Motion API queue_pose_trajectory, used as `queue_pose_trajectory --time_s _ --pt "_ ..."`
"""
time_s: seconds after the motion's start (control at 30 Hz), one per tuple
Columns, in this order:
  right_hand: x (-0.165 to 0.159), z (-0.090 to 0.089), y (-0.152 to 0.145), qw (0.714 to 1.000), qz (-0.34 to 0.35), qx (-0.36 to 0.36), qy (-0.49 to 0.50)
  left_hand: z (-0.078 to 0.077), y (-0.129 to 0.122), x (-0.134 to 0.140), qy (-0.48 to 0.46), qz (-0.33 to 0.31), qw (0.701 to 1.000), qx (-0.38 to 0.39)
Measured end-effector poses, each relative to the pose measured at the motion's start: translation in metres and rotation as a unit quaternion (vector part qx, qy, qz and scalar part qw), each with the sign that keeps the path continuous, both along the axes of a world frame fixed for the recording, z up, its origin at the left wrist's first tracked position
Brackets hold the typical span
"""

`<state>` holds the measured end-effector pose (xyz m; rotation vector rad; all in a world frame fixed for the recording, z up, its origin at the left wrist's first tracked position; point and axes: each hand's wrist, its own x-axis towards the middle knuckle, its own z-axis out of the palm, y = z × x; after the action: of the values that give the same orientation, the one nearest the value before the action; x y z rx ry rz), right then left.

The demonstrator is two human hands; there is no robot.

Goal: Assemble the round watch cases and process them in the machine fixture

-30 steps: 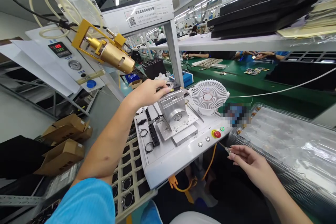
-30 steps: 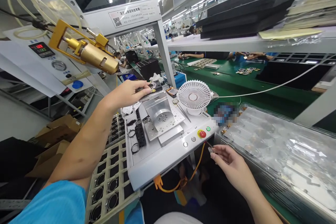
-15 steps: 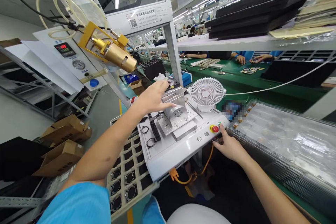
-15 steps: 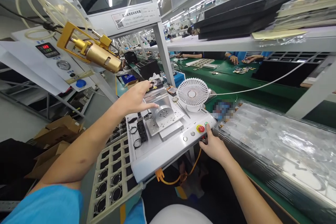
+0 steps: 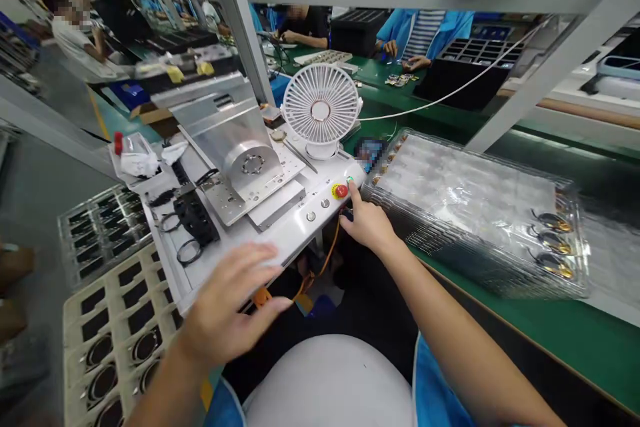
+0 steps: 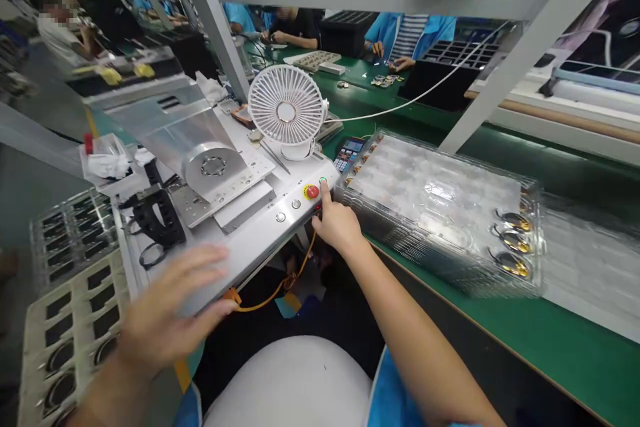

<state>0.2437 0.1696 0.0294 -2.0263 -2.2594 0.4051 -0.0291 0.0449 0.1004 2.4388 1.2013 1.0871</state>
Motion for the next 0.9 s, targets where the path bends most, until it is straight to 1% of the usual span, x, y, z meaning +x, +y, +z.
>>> queue_pose_trajectory --time_s 0.03,0.07,0.1,0.13,0.17,0.2,0.23,0.3,0.4,0.47,0.53,0.57,0.6,0.63,0.67,0.7,0.73,0.8,0.83,0.9 --pt "0.000 -0.001 0.000 1.000 -0.003 -0.001 -0.001 -0.027 -0.013 0.009 -0.016 0.002 0.998 -0.057" --pt "0.000 -0.003 -0.001 1.000 -0.007 -0.002 -0.001 -0.051 -0.024 0.019 -0.039 0.014 0.993 -0.107" --pt "0.000 -0.003 -0.002 1.000 -0.009 -0.001 0.002 -0.071 -0.033 0.027 -0.058 0.015 0.985 -0.160" --pt "0.001 -0.004 -0.003 1.000 -0.011 0.000 0.006 -0.085 -0.039 0.034 -0.073 0.005 0.975 -0.211" --pt "0.002 -0.004 -0.004 1.000 -0.012 -0.002 0.013 -0.095 -0.044 0.039 -0.086 -0.008 0.963 -0.254" --pt "0.004 -0.003 -0.004 1.000 -0.013 -0.007 0.019 -0.100 -0.046 0.042 -0.098 -0.021 0.952 -0.290" --pt "0.005 -0.001 -0.004 1.000 -0.016 -0.014 0.021 -0.102 -0.046 0.045 -0.111 -0.029 0.942 -0.317" --pt "0.008 0.004 -0.003 0.999 -0.025 -0.023 0.013 -0.097 -0.042 0.047 -0.138 -0.020 0.927 -0.347" --pt "0.013 0.014 0.000 0.999 -0.035 -0.027 -0.003 -0.088 -0.031 0.051 -0.165 0.021 0.917 -0.363" --pt "0.018 0.017 -0.003 0.999 -0.030 -0.027 0.023 -0.085 -0.023 0.055 -0.171 0.030 0.915 -0.364" --pt "0.022 0.015 -0.017 0.993 -0.013 -0.021 0.112 -0.086 -0.020 0.059 -0.183 0.021 0.911 -0.370" --pt "0.023 0.012 -0.028 0.983 0.001 -0.019 0.182 -0.088 -0.020 0.060 -0.197 0.017 0.904 -0.379" --pt "0.023 0.007 -0.040 0.964 0.020 -0.020 0.263 -0.090 -0.021 0.062 -0.221 0.016 0.892 -0.395" --pt "0.021 0.003 -0.055 0.939 0.041 -0.026 0.341 -0.093 -0.023 0.062 -0.255 0.017 0.873 -0.416" --pt "0.019 -0.003 -0.069 0.911 0.063 -0.032 0.407 -0.096 -0.025 0.063 -0.298 0.017 0.847 -0.439" --pt "0.016 -0.008 -0.082 0.886 0.083 -0.035 0.455 -0.099 -0.027 0.064 -0.346 0.016 0.818 -0.460" --pt "0.012 -0.013 -0.094 0.869 0.101 -0.031 0.484 -0.102 -0.029 0.065 -0.393 0.011 0.786 -0.477" --pt "0.004 -0.021 -0.111 0.853 0.126 -0.007 0.506 -0.107 -0.031 0.066 -0.471 -0.013 0.731 -0.493" --pt "0.000 -0.024 -0.115 0.851 0.134 0.008 0.509 -0.109 -0.030 0.067 -0.498 -0.027 0.711 -0.496" --pt "-0.008 -0.030 -0.119 0.845 0.146 0.032 0.513 -0.111 -0.028 0.068 -0.529 -0.047 0.684 -0.501"
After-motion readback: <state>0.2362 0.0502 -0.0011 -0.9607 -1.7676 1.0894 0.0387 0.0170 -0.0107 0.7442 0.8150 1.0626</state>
